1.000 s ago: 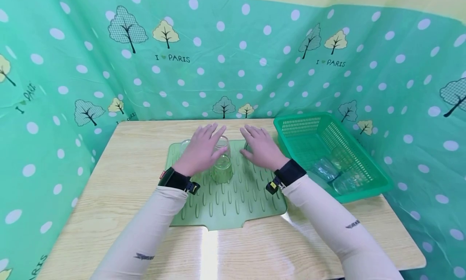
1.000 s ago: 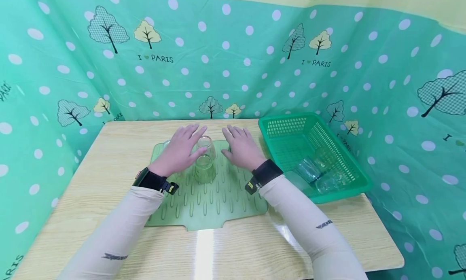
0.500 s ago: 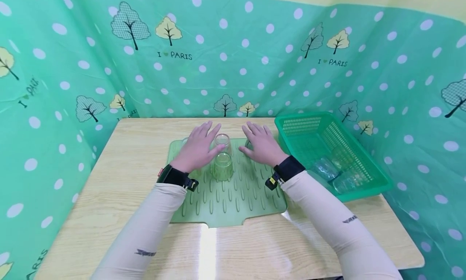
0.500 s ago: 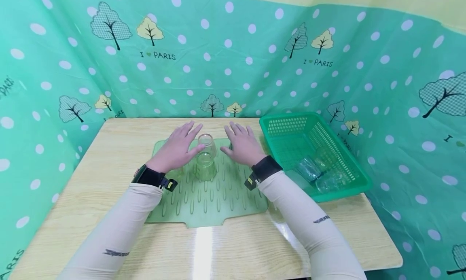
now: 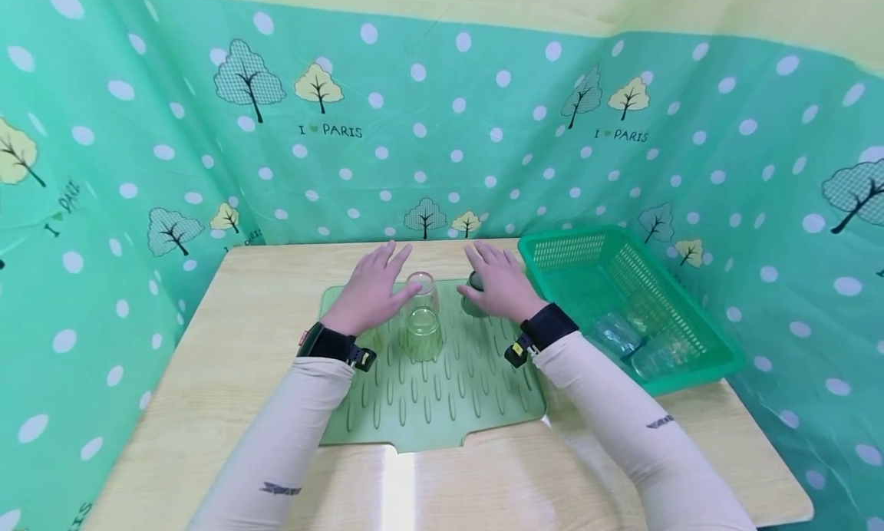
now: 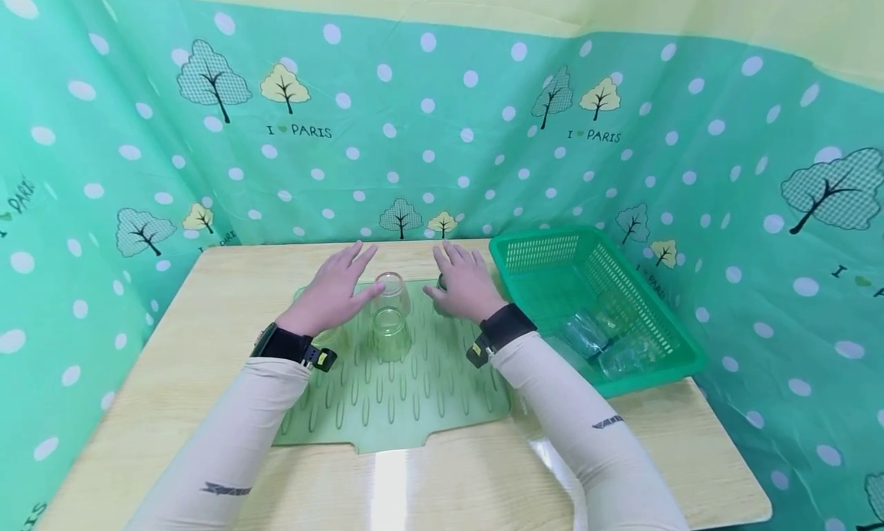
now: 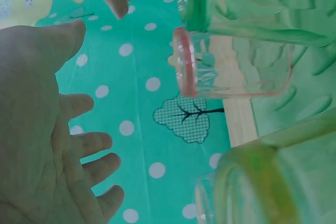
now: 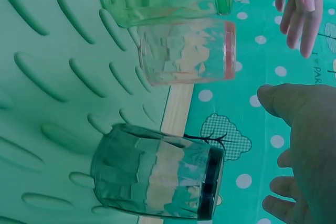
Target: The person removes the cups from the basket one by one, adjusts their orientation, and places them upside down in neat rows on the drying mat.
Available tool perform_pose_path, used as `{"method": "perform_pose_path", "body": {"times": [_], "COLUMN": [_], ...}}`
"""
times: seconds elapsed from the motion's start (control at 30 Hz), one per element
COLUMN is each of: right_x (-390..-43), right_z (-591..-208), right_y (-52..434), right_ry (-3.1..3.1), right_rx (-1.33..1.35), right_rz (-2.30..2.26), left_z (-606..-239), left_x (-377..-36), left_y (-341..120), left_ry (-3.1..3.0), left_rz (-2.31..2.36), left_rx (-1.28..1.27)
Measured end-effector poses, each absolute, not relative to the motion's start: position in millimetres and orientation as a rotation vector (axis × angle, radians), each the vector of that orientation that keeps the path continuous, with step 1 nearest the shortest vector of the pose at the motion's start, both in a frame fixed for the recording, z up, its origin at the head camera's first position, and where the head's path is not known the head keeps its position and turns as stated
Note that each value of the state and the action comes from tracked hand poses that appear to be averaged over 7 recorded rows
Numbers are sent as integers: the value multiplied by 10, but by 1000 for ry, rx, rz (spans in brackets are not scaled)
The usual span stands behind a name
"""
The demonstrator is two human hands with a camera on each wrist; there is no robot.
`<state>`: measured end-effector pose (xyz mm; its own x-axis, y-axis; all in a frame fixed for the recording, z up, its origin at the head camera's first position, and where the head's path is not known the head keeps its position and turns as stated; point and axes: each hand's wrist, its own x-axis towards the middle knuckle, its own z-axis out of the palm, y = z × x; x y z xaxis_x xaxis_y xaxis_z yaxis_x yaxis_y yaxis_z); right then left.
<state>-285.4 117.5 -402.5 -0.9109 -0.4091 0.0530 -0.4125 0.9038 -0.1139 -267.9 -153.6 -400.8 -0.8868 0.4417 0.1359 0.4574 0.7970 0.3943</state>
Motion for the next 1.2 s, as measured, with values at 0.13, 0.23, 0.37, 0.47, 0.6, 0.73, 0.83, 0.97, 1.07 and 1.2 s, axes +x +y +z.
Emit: {"method": "perform_pose_path", "body": {"times": [0.13, 0.23, 0.37, 0.47, 0.6, 0.73, 0.83, 0.97, 1.07, 1.2], "right_x": [-2842, -2844, -2852, -2844, -2808, -2741, -2678, -2599, -2558, -2550], "right_z": [-4072, -4091, -4095, -4087, -4043, -3923, -3781, -3583, -3488, -3416], "right_y": [1217, 1242, 1275, 1311, 1388, 1480, 1566, 1752, 1970, 2308], "right_ry": [-3051, -3059, -3050, -3036, -3024, -3031, -3029, -3015, -3008, -3055], "right_rx": [650, 648, 643, 648, 634, 617, 606, 596, 599, 535], "right_rz": [201, 199, 206, 228, 252, 272, 312, 339, 309, 288], "left_z": [-4030, -4045, -4069, -4075, -4032, -3953, -3901, -3858, -3832, -3775], "left_x": [-2674, -2673, -2684, -2680, -2641, -2583, -2539, -2474, -2414, -2325], "left_y": [-1547, -1542, -1516, -1496, -1448, -1383, -1336, -1271, -1230, -1218], "left_ry": [-2957, -2966, -2968, -2966, -2954, -2929, -2898, -2858, -2815, -2703], "left_rz": [-693, -711, -717, -716, -748, -796, -816, -837, -880, -982], "left_rx": [-712, -713, -742, -749, -759, -779, -790, -822, -867, -929]}}
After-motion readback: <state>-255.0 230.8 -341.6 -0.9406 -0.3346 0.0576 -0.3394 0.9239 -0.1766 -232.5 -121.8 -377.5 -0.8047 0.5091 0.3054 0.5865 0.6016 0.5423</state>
